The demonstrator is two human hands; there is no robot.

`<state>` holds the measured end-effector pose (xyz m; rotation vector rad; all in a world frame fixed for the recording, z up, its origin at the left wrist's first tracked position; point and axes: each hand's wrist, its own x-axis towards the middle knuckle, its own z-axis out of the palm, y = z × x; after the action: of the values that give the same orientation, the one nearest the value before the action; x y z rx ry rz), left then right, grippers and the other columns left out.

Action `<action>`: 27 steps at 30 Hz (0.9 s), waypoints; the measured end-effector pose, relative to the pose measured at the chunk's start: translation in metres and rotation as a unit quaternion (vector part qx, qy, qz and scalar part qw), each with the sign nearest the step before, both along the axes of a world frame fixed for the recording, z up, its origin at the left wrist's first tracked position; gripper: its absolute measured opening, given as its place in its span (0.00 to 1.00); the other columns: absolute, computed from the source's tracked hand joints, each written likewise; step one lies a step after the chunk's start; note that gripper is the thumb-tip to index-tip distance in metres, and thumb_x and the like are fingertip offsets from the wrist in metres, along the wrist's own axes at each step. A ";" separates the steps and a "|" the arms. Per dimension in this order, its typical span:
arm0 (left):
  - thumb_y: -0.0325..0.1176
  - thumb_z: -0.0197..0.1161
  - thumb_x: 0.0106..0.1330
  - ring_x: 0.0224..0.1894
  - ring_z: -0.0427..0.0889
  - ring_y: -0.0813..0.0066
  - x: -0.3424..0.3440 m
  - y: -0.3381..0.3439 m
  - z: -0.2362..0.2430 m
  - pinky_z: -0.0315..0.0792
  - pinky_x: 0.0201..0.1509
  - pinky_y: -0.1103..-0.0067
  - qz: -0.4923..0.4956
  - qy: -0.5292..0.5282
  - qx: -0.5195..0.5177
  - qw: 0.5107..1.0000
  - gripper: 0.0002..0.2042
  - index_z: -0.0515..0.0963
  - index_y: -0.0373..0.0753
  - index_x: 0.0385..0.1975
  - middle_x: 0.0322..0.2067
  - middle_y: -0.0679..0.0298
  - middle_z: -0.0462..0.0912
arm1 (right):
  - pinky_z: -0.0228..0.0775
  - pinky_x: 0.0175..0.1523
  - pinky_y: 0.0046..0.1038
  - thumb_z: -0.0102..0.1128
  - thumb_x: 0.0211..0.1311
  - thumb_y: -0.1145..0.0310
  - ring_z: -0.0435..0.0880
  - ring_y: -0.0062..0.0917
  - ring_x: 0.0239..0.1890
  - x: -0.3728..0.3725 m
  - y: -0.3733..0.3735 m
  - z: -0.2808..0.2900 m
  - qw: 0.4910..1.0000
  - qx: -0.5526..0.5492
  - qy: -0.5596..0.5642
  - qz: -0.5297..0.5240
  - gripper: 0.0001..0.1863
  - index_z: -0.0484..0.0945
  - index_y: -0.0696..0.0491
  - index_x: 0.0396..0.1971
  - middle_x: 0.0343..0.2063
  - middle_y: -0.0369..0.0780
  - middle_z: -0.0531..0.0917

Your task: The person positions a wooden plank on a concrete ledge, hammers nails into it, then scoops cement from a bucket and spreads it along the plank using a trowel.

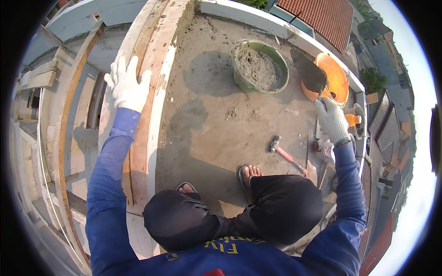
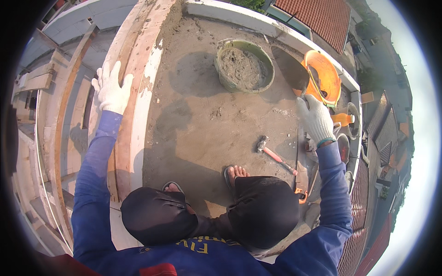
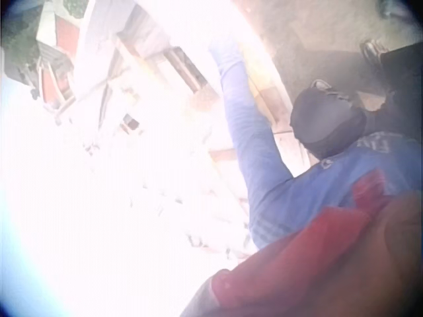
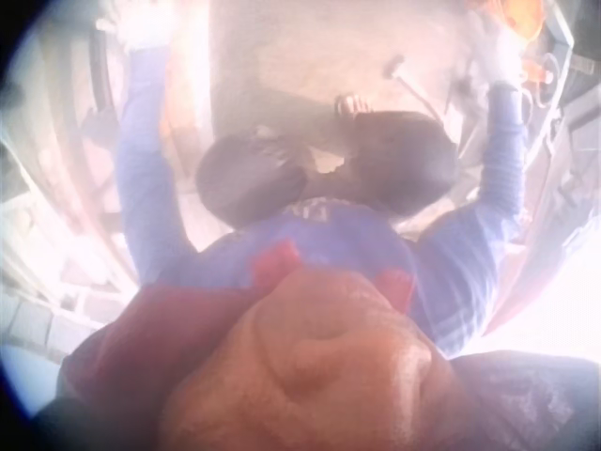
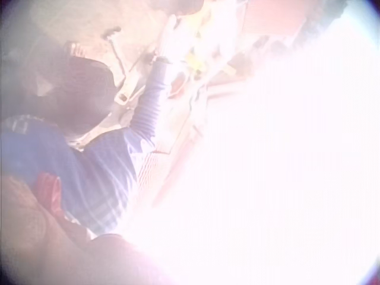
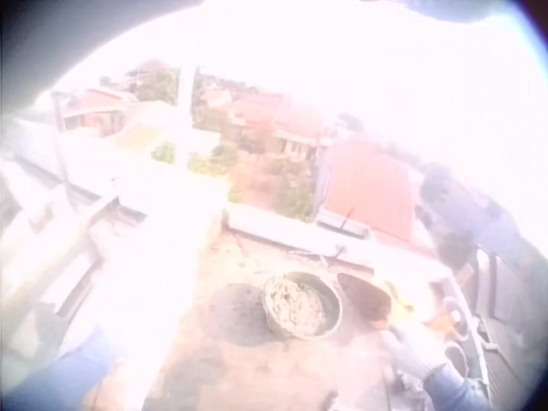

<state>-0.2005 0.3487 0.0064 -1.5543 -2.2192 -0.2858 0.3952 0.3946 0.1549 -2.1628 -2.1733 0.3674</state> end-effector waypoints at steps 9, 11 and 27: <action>0.55 0.67 0.80 0.62 0.88 0.49 0.211 0.050 0.037 0.85 0.62 0.63 -0.138 -0.685 -0.340 0.630 0.37 0.70 0.37 0.80 0.69 0.42 0.80 | 0.89 0.47 0.36 0.64 0.83 0.48 0.88 0.28 0.43 0.048 0.096 -0.210 0.771 -0.084 0.598 -0.203 0.21 0.81 0.52 0.56 0.48 0.39 0.83; 0.56 0.66 0.80 0.60 0.88 0.46 0.242 0.067 0.019 0.88 0.57 0.63 -0.067 -0.706 -0.324 0.626 0.42 0.61 0.36 0.84 0.70 0.37 0.78 | 0.88 0.47 0.35 0.60 0.85 0.48 0.87 0.28 0.43 0.013 0.123 -0.241 0.780 -0.036 0.604 -0.159 0.22 0.81 0.53 0.57 0.47 0.38 0.83; 0.37 0.69 0.79 0.60 0.88 0.63 0.389 0.024 -0.072 0.85 0.63 0.72 -0.028 -0.829 -0.025 0.558 0.39 0.58 0.27 0.83 0.67 0.44 0.80 | 0.84 0.38 0.28 0.59 0.85 0.46 0.88 0.26 0.33 0.081 0.004 -0.206 0.776 -0.084 0.588 -0.212 0.26 0.79 0.54 0.63 0.47 0.38 0.79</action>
<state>0.1880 0.3725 -0.0658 -1.3337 -3.1610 -2.6489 0.4762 0.3986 -0.0507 -1.5793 -0.9391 1.4095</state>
